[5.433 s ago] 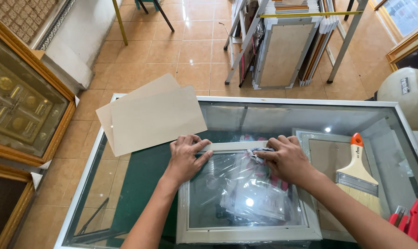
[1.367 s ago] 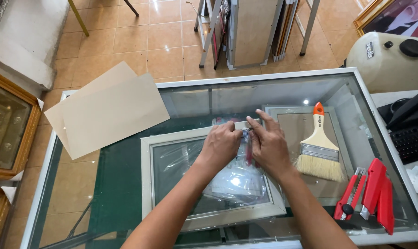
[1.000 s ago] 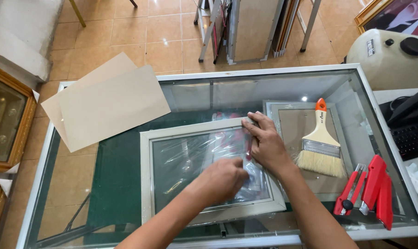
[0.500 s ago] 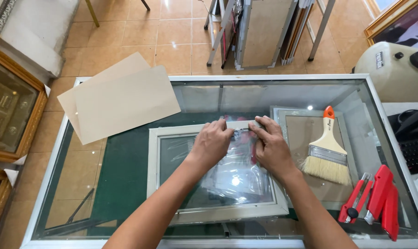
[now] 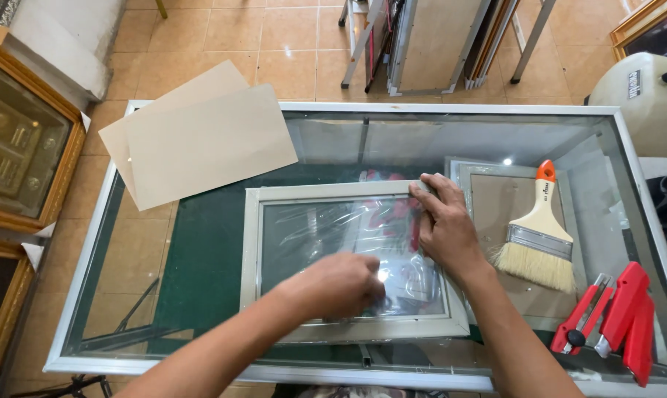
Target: Cleaning the glass and surfaces of a picture frame using a rag and a brush.
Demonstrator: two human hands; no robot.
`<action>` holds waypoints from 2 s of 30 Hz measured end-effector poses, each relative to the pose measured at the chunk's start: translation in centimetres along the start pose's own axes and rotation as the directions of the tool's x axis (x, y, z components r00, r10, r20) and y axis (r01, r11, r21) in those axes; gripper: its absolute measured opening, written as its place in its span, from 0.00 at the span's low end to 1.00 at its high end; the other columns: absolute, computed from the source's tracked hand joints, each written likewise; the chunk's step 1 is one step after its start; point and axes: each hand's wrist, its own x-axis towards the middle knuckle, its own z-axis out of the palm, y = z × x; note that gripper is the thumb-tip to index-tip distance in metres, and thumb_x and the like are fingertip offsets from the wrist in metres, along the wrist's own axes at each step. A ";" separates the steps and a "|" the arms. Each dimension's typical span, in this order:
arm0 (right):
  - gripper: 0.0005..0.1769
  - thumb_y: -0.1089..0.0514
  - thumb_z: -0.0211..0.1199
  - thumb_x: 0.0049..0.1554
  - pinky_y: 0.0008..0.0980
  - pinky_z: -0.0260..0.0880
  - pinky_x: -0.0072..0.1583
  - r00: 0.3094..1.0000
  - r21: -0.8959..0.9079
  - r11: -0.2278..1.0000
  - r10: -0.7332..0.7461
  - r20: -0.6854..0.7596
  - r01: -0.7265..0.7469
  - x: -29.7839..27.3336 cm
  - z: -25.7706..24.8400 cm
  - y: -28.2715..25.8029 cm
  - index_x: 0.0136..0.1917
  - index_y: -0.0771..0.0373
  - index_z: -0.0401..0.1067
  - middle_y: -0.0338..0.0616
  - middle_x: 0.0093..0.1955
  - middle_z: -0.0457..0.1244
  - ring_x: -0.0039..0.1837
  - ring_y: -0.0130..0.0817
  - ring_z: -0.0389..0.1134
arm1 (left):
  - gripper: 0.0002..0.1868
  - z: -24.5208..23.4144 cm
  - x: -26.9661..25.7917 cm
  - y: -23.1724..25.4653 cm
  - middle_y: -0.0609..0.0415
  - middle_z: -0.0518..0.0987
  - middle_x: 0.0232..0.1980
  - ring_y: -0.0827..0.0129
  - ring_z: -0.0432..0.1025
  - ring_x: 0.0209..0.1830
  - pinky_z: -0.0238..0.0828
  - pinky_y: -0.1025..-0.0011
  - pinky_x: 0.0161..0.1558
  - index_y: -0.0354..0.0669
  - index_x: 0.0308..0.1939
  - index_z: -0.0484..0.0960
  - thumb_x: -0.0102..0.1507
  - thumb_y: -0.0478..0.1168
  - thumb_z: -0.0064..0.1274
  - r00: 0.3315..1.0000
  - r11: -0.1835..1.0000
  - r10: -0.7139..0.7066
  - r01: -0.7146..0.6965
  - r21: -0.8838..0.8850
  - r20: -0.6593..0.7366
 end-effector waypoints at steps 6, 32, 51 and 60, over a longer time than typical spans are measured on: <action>0.27 0.70 0.55 0.55 0.51 0.58 0.75 0.999 0.014 0.999 -0.032 -0.025 0.033 -0.1 0.3 0.2 0.66 0.57 0.76 0.51 0.68 0.63 0.74 0.55 0.60 | 0.04 -0.2 4.1 -11.5 0.58 0.73 0.33 0.59 0.76 0.32 0.72 0.63 0.35 0.58 0.29 0.83 0.58 0.42 0.54 0.930 0.912 -0.046 0.188 0.365 -0.365; 0.26 0.66 0.56 0.54 0.44 0.60 0.74 0.997 -0.026 0.999 -0.022 -0.068 0.020 0.0 1.1 1.0 0.64 0.50 0.78 0.43 0.67 0.64 0.74 0.48 0.61 | 0.05 -1.3 1.6 -10.7 0.59 0.74 0.33 0.61 0.74 0.32 0.68 0.63 0.36 0.56 0.28 0.82 0.58 0.44 0.52 0.917 0.893 -0.099 0.254 0.372 -0.387; 0.14 0.54 0.62 0.61 0.27 0.68 0.50 0.882 0.785 0.403 0.216 0.418 -0.470 4.1 -5.4 -14.1 0.53 0.64 0.79 0.39 0.45 0.69 0.48 0.28 0.67 | 0.11 -6.9 -0.3 -1.0 0.56 0.76 0.47 0.70 0.73 0.52 0.71 0.72 0.54 0.44 0.45 0.89 0.61 0.43 0.63 0.695 0.734 -0.545 0.126 -0.667 -0.469; 0.03 0.55 0.62 0.60 0.41 0.60 0.29 0.972 -0.256 0.939 -0.234 0.019 0.232 3.1 -0.9 -6.9 0.43 0.50 0.74 0.37 0.37 0.60 0.32 0.39 0.64 | 0.35 -4.7 -8.4 -12.3 0.54 0.74 0.61 0.56 0.66 0.63 0.58 0.48 0.57 0.61 0.66 0.78 0.57 0.63 0.58 0.584 0.699 -0.536 0.712 0.067 -0.610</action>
